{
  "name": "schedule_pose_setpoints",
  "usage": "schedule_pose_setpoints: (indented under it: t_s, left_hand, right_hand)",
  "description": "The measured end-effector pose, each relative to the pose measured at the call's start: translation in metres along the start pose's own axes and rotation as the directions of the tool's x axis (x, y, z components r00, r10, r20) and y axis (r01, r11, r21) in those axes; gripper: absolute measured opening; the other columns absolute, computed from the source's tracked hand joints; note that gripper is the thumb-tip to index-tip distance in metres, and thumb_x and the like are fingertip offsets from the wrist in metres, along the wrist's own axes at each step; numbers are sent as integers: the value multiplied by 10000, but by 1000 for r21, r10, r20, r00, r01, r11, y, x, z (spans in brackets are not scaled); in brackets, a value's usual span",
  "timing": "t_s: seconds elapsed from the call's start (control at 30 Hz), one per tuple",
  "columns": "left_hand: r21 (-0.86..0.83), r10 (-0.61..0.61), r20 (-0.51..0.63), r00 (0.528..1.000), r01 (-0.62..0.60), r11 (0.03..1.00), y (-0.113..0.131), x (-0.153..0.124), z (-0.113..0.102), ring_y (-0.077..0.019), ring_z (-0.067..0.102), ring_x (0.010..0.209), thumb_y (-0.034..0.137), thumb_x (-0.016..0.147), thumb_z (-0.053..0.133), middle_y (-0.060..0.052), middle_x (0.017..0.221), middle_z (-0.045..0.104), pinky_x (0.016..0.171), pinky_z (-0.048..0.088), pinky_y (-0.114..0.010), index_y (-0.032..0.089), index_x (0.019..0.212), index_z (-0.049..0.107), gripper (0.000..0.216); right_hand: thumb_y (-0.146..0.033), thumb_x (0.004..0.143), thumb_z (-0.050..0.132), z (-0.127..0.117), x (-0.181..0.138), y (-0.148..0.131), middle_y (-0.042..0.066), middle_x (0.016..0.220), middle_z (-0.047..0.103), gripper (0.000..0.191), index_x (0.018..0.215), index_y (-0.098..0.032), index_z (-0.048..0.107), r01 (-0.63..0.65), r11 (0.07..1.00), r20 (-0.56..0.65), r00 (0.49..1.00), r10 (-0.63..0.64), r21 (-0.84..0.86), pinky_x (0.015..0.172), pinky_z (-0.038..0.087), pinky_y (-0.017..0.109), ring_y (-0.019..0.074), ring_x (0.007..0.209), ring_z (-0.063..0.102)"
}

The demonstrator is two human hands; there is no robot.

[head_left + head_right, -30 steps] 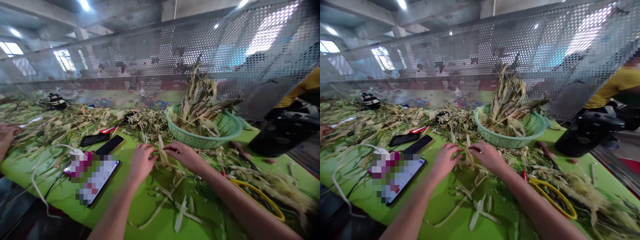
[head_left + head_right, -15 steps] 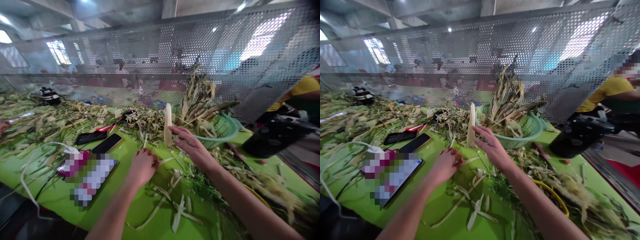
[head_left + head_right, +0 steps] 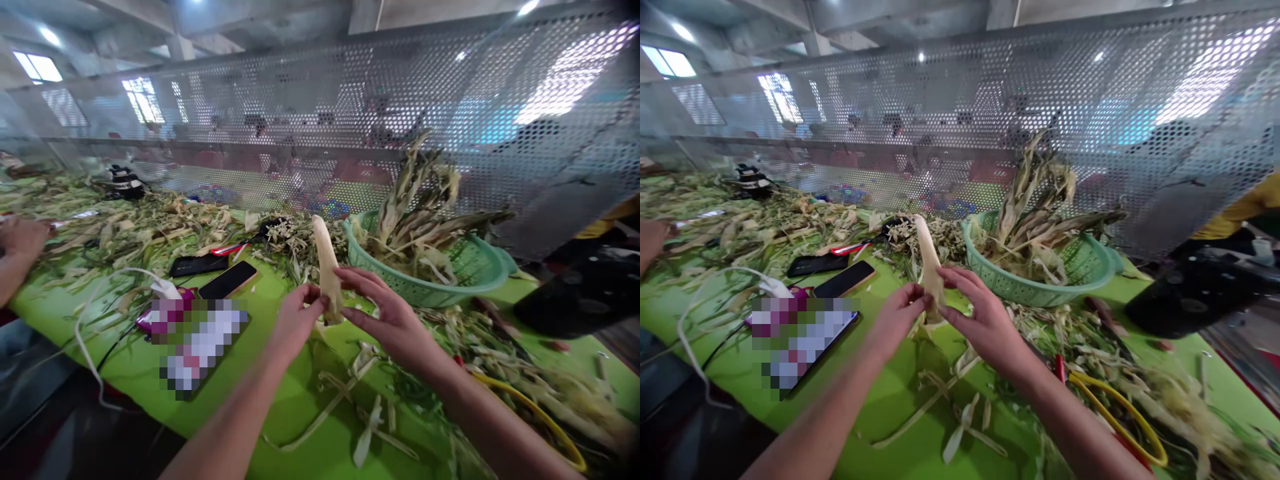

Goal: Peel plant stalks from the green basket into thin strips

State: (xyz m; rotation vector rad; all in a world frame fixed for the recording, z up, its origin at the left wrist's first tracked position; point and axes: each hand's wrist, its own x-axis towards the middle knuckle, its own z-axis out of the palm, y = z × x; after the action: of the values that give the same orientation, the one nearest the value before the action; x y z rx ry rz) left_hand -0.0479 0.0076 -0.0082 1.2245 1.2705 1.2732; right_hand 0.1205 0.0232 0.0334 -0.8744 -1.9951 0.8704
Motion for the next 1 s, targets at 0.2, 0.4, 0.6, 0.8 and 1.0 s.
schedule_pose_setpoints:
  t_s: [0.2, 0.4, 0.6, 0.8, 1.0]
  left_hand:
    - [-143, -15, 4, 1000, 15, 990, -2, -1, 3, -129, 566, 724, 312, 763, 639, 1, 756, 624, 686, 430, -239, 166, 788, 602, 152]
    - [-270, -42, 27, 999, 48, 962, -2, -2, 4, -112, 561, 723, 330, 747, 682, 6, 761, 632, 722, 428, -232, 163, 806, 631, 184]
    - [-458, -73, 109, 991, 115, 881, -2, -3, 5, -103, 566, 709, 342, 711, 733, 1, 760, 632, 723, 438, -232, 151, 812, 634, 238]
    - [-512, -91, 128, 988, 144, 847, -1, -5, 6, -94, 557, 677, 370, 713, 736, -1, 760, 625, 670, 434, -224, 158, 829, 628, 266]
    - [-312, -21, 109, 994, 54, 948, 4, -6, 5, -110, 560, 697, 366, 722, 720, -14, 773, 641, 683, 439, -234, 143, 845, 626, 271]
  right_hand:
    - [-397, 763, 715, 8, 0, 7, 84, 1084, 654, 548, 1244, -209, 532, -243, 946, -52, 964, 260, 213, 763, 550, 347, 206, 877, 643]
    - [-497, 755, 683, 10, 1, 9, 16, 697, 600, 332, 777, -170, 630, -317, 905, 45, 947, 317, 283, 616, 494, 279, 150, 648, 559]
    - [-475, 740, 695, 9, 1, 9, 11, 701, 591, 307, 746, -176, 625, -387, 825, 71, 916, 395, 411, 615, 475, 268, 133, 622, 547]
    - [-437, 748, 703, 10, 0, 4, -4, 658, 594, 277, 723, -175, 615, -374, 813, 63, 919, 388, 446, 614, 453, 263, 121, 590, 535]
    - [-452, 755, 699, 8, 1, 12, 3, 692, 605, 291, 753, -173, 615, -341, 855, 32, 933, 357, 390, 621, 458, 275, 134, 628, 545]
